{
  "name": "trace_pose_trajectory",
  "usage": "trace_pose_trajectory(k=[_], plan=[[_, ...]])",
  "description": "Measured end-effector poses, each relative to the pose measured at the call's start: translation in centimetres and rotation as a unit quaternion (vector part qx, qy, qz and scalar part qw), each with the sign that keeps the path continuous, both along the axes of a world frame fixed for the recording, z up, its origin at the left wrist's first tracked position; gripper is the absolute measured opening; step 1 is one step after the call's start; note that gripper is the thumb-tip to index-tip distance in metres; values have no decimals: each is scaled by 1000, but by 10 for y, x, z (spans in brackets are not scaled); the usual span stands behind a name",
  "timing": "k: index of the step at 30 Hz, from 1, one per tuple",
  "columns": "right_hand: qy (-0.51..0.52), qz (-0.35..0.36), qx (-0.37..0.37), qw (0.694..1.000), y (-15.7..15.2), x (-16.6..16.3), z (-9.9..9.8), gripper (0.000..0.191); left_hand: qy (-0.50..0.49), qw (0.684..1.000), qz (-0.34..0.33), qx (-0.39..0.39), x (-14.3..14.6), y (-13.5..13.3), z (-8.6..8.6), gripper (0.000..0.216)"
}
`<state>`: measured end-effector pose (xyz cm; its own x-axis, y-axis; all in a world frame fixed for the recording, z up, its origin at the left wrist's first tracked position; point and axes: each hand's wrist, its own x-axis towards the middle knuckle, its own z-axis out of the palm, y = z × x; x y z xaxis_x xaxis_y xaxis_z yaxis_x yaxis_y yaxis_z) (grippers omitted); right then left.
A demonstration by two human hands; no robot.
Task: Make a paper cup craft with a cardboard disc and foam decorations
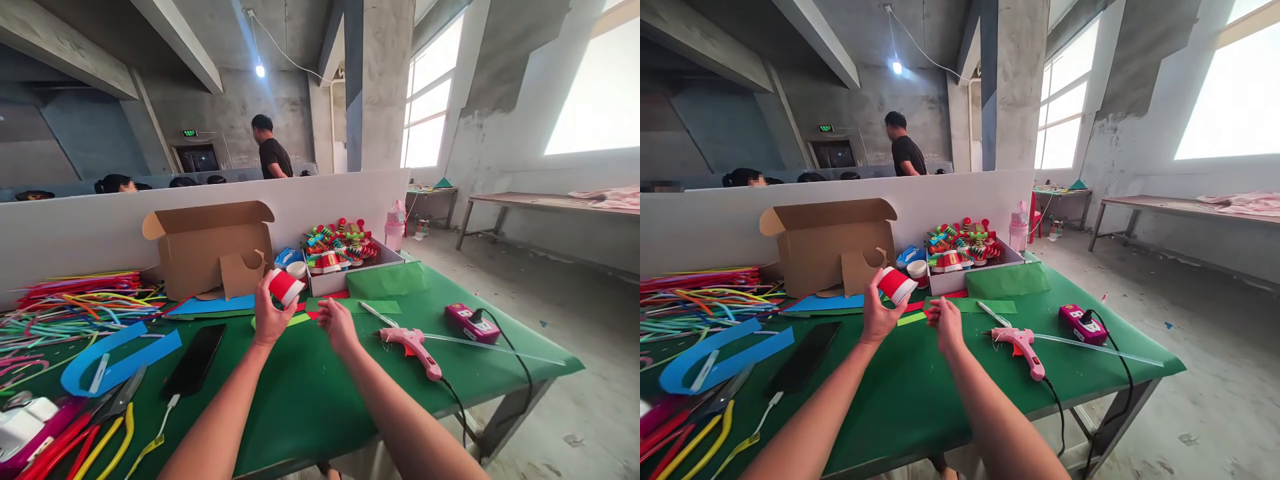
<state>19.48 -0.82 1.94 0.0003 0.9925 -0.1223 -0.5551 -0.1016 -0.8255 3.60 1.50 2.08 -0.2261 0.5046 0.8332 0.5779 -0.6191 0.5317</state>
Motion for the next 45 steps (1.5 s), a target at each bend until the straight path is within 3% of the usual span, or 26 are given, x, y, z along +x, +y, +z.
trace_pose_trajectory(k=[2,5,8,13,23,28,32,39,45], plan=[[90,58,-44,993,10,-24,-4,38,5,999,-39,-10,-4,-6,-3,73],[167,189,-62,966,14,-34,-10,52,-46,993,-104,-40,-9,-11,-4,72],[205,259,-68,941,12,-25,-13,62,-2,995,-94,-44,-11,-11,-4,72],[216,252,-66,941,8,-14,-16,60,102,992,-63,-29,-10,-11,-5,72],[188,276,16,942,7,-15,-20,38,90,991,-82,-49,-9,-10,-7,52],[151,247,-10,957,11,-15,-20,32,68,987,-118,-83,-11,-6,-9,45],[117,214,-49,968,14,-9,-20,41,98,981,-135,-100,-12,-6,-9,41],[30,244,-26,969,16,10,-16,53,93,959,-234,-129,-2,-11,-10,21],[1,222,-55,973,17,13,-16,36,39,944,-286,-162,4,-12,-12,27]])
